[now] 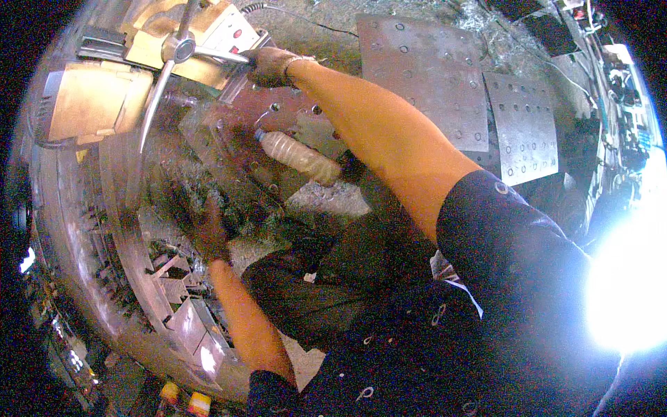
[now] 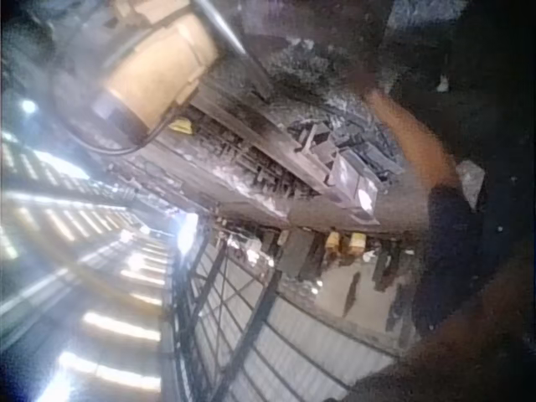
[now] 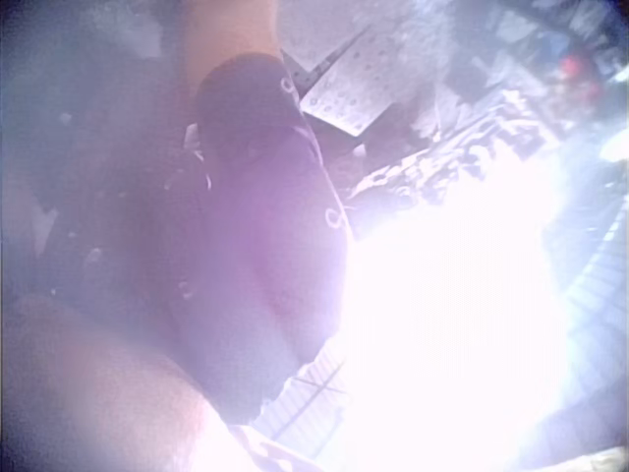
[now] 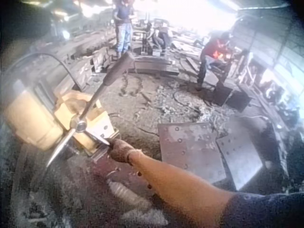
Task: The person operates a yellow drill press to drill holes into a metal sheet. They pour liquid from a plastic bottle onto the drilling area, adjust the sheet, and then stack the finished pieces.
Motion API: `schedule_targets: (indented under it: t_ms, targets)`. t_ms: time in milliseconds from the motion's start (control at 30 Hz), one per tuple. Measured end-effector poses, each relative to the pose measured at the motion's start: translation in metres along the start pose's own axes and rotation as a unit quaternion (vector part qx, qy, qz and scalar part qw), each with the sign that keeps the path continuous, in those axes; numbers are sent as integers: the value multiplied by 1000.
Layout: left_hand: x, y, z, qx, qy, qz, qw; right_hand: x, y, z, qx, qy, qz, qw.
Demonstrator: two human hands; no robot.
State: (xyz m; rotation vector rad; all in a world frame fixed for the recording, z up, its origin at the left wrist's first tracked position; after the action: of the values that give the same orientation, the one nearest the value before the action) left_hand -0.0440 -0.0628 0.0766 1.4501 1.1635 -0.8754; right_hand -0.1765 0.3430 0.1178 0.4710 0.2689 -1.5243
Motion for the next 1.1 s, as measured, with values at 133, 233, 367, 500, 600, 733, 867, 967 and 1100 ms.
schedule_targets:
  t_ms: [133, 233, 367, 500, 600, 733, 867, 967, 1100]
  targets:
    - [-144, -23, 30, -73, 67, -299, 949, 4, -5, 0, 4, 34, 43, 998]
    - [-285, -23, -63, 56, -18, -467, 883, -16, -6, 1, 0, 83, 36, 996]
    - [-372, -16, -149, 289, -262, -557, 733, -28, -22, -1, 37, 147, 35, 988]
    - [-378, -33, -226, 282, -233, -379, 850, -77, -8, 39, -3, 246, -31, 969]
    - [-389, -20, -268, 236, -220, -289, 901, -109, -3, 45, 8, 298, -71, 952]
    - [-398, -25, -268, 218, -194, -336, 896, -92, 23, 46, 40, 312, -90, 945]
    - [-399, -35, -237, 263, -219, -455, 822, -53, 45, 67, 18, 282, -91, 955]
    - [-395, -56, -240, 264, -147, -452, 839, -80, 19, 61, 24, 312, -89, 945]
    - [-387, -42, -250, 214, -35, -433, 875, -113, -52, 51, -19, 365, -82, 927]
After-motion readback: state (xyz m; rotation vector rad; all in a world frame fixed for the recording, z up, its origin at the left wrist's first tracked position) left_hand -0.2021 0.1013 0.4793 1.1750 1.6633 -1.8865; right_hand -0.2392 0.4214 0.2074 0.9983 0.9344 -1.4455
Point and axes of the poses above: each hand's wrist, its own y-axis away from the middle knuckle, its own x-axis out of the palm, z = x × y, the point moved 6 cm from there along -y, towards the middle knuckle, and after that the axes turned 15 degrees about -y, right-handed, at the moved point
